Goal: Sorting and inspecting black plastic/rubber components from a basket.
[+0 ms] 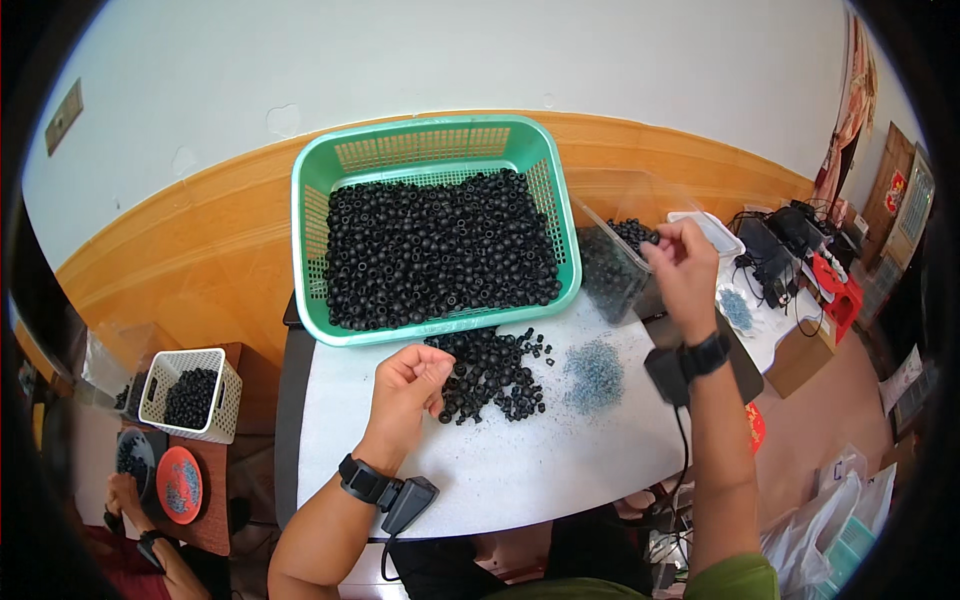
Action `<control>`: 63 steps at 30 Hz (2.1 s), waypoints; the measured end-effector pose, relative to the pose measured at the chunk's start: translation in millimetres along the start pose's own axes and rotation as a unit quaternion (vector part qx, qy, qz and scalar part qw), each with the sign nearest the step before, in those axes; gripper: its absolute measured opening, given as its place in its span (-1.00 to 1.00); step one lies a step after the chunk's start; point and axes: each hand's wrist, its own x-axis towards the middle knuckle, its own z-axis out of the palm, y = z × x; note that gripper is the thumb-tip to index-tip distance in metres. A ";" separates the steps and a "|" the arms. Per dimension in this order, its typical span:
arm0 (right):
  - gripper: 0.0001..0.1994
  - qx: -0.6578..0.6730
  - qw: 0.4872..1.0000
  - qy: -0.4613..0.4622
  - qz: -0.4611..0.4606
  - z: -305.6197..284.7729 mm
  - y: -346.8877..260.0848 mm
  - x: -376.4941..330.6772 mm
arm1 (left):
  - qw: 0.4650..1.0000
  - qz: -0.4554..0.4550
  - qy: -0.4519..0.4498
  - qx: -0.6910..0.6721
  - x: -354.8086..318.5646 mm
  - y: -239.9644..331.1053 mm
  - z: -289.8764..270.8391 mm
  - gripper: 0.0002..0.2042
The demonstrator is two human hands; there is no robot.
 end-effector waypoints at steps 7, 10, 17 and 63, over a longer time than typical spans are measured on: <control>-0.81 -0.256 0.962 -0.081 0.042 -4.5 43.3 14.4 | 0.997 0.018 0.078 -0.010 4.3 0.8 -1.5 -0.90; -0.86 -0.189 0.977 0.027 -0.097 9.1 0.1 -5.9 | 0.995 0.023 0.093 -0.025 4.6 1.5 -3.6 -0.89; -0.92 0.036 0.933 -0.335 -0.123 56.1 -58.7 -75.5 | 0.993 0.003 0.118 -0.004 3.5 0.9 -4.4 -0.83; -0.91 0.070 0.899 -0.400 -0.166 105.2 -66.9 -130.5 | 0.999 0.029 -0.035 -0.013 15.1 -24.4 -20.8 -0.87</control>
